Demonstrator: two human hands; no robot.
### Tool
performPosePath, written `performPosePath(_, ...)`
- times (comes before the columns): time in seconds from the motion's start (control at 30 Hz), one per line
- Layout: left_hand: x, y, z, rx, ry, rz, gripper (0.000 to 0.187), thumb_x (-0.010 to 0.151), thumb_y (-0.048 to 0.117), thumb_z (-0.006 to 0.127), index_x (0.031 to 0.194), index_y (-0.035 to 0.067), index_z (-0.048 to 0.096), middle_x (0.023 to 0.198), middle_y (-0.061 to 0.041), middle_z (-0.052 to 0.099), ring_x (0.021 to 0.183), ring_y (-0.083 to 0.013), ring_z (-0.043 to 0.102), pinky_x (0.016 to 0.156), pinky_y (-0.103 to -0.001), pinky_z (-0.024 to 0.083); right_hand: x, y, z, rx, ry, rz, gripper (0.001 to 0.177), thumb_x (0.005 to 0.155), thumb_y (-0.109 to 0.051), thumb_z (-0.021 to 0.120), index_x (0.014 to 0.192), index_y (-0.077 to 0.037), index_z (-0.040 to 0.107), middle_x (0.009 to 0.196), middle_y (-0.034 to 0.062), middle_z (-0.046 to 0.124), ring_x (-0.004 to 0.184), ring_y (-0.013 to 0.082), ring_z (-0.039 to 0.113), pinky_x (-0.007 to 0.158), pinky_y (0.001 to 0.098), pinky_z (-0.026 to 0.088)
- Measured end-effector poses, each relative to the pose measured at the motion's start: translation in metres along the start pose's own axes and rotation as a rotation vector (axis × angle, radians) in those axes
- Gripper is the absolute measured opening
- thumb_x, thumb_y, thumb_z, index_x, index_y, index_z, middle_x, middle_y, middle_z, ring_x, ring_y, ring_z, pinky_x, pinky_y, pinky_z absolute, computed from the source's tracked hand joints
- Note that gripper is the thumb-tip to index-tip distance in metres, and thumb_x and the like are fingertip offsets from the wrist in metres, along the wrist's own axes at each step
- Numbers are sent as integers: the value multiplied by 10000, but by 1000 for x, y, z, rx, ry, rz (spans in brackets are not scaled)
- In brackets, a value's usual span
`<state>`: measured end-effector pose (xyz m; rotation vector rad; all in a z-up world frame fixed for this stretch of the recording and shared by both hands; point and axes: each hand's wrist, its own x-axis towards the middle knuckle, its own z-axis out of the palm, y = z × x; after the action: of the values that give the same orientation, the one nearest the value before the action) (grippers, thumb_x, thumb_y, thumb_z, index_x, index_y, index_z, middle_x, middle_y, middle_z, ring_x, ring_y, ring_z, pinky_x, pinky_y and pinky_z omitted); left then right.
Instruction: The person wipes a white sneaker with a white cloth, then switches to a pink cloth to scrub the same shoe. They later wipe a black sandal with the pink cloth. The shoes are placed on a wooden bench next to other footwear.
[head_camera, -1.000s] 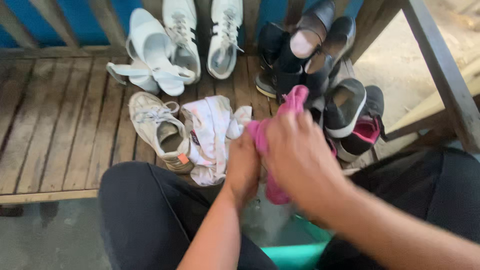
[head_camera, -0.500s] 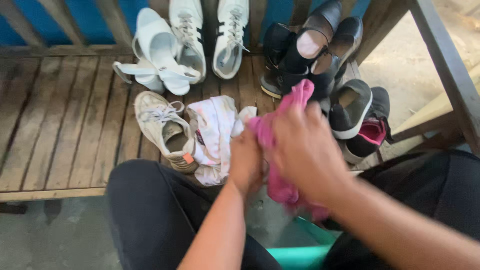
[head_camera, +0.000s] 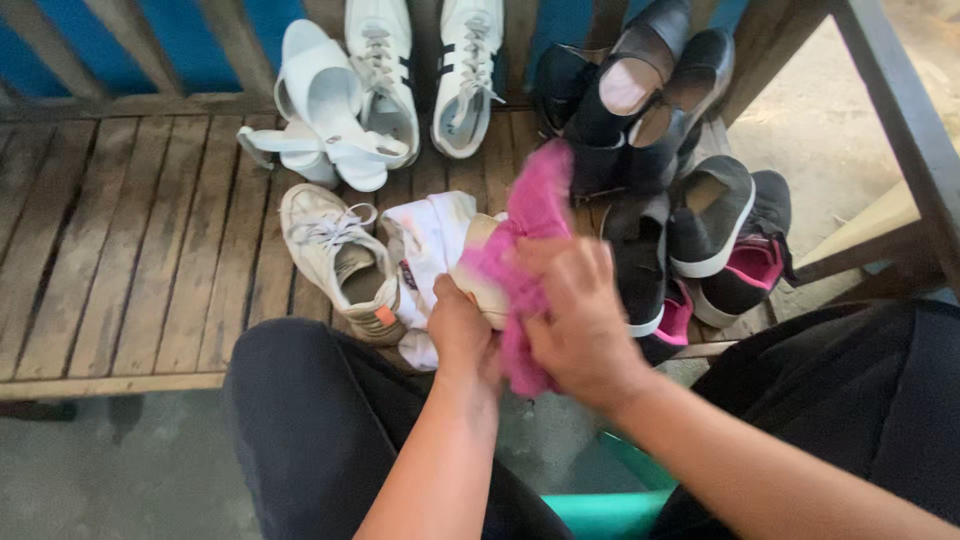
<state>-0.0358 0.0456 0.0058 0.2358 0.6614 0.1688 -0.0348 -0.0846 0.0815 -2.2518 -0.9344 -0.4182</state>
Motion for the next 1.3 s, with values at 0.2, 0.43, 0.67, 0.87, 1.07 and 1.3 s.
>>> performPosePath(0.2,18,9,-23,-43,99,146,433,1067,319,348,1225,16,614,1170,-109,707,1064,-294,688,996,-478,538,-50,5,14,63,-200,149,515,669,86,587,1168,-40,589,1168,186,560,1120,416,497,994,485,440)
performPosePath(0.43,22,10,-30,-59,108,116,390,1042,294,376,1144,29,643,1131,-120,725,1068,-313,696,972,-490,556,-32,2,18,185,-75,146,420,776,46,610,1189,-28,585,1167,187,570,1142,389,547,1014,435,461)
performPosePath(0.67,20,11,-28,-65,195,99,388,1028,327,370,1163,89,646,1142,-48,722,1047,-251,696,944,-468,557,-46,6,2,34,-257,271,464,712,70,583,1156,-58,613,1162,194,564,1175,431,514,987,456,450)
performPosePath(0.87,20,17,-27,-77,356,141,310,1049,290,414,1171,87,615,1126,-33,667,1078,-256,662,990,-509,544,-41,2,6,89,-119,339,385,781,18,636,1156,-30,569,1157,203,542,1145,452,529,969,479,455)
performPosePath(1.07,23,12,-28,-178,237,237,348,1024,239,383,1151,64,655,1148,-59,720,1045,-250,705,963,-476,567,-29,-4,20,102,-194,334,447,751,69,584,1183,-45,566,1149,224,528,1114,464,515,952,501,452)
performPosePath(1.3,35,15,-48,-125,167,172,377,1051,266,350,1197,64,633,1193,-68,705,1093,-258,686,976,-466,563,-61,15,3,83,-150,645,327,865,1,622,1178,-60,551,1127,190,538,1024,404,571,875,471,488)
